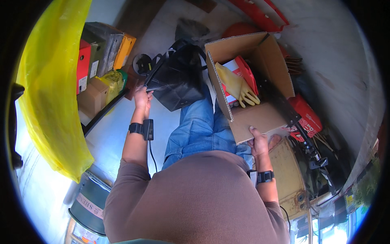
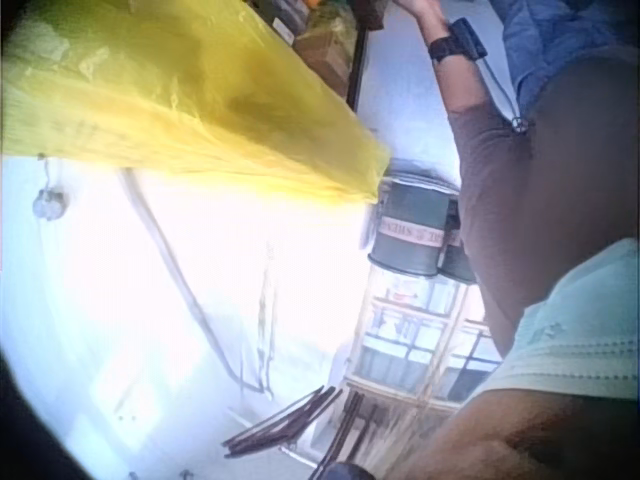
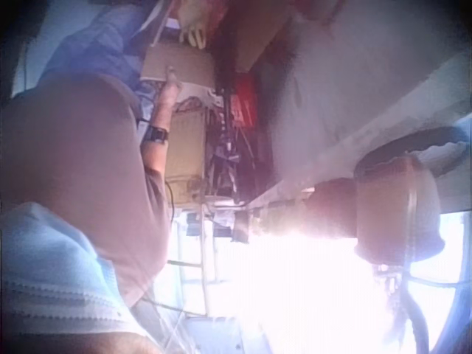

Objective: The person sweeps the floor with a broom and dustpan, then retrieves a folded tripod from a cardboard box. They unfold the tripod legs and attach a mounting head, adjusting the joints to secure the assembly.

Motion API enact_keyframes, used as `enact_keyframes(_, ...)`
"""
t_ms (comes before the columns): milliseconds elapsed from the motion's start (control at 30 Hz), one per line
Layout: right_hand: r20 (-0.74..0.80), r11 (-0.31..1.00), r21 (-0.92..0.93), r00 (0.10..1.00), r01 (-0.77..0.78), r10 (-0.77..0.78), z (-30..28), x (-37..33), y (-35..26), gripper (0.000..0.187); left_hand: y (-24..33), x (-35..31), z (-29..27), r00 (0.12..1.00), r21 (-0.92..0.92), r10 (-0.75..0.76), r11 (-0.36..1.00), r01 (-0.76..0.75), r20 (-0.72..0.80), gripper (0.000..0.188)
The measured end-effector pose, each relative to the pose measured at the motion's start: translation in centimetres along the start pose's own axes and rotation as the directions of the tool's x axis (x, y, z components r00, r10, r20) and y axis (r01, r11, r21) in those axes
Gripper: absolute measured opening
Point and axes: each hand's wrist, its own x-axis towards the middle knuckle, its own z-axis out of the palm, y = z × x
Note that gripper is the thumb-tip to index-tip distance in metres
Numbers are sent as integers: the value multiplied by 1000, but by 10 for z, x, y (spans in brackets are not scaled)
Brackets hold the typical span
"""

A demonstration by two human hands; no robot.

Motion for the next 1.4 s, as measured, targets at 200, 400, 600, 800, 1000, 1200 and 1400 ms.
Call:
enact_keyframes(200, 45, 1000, -23, 999, 9, -8, -10, 6, 2, 11, -53, 6, -23, 984, 58, -42, 997, 53, -175, 7)
enact_keyframes(400, 45, 998, -58, 999, 7, -4, -16, 8, 0, 11, -146, 29, -50, 950, 40, -78, 995, 95, -304, 18)
enact_keyframes(600, 47, 994, -113, 999, -6, 12, -16, 13, 5, 11, -192, 37, -22, 955, 229, -286, 927, 297, -81, 44)
enact_keyframes(800, 78, 986, -168, 997, 19, -6, -16, 10, 8, 13, -89, -39, 73, 875, 65, -176, 984, 164, 450, 82)
enact_keyframes(1000, 27, 965, -263, 999, -16, 24, -7, -7, 2, 22, -24, -81, 124, 822, 64, -75, 997, 48, 564, 106)
enact_keyframes(1200, 163, 935, -322, 981, 149, -100, -2, -26, -3, 26, 25, -74, 97, 891, 159, 102, 969, -190, 442, 84)
enact_keyframes(1400, 265, 878, -383, 945, 288, -194, -17, -38, -12, 29, 72, -85, 89, 845, 608, -34, 710, -356, 534, 44)
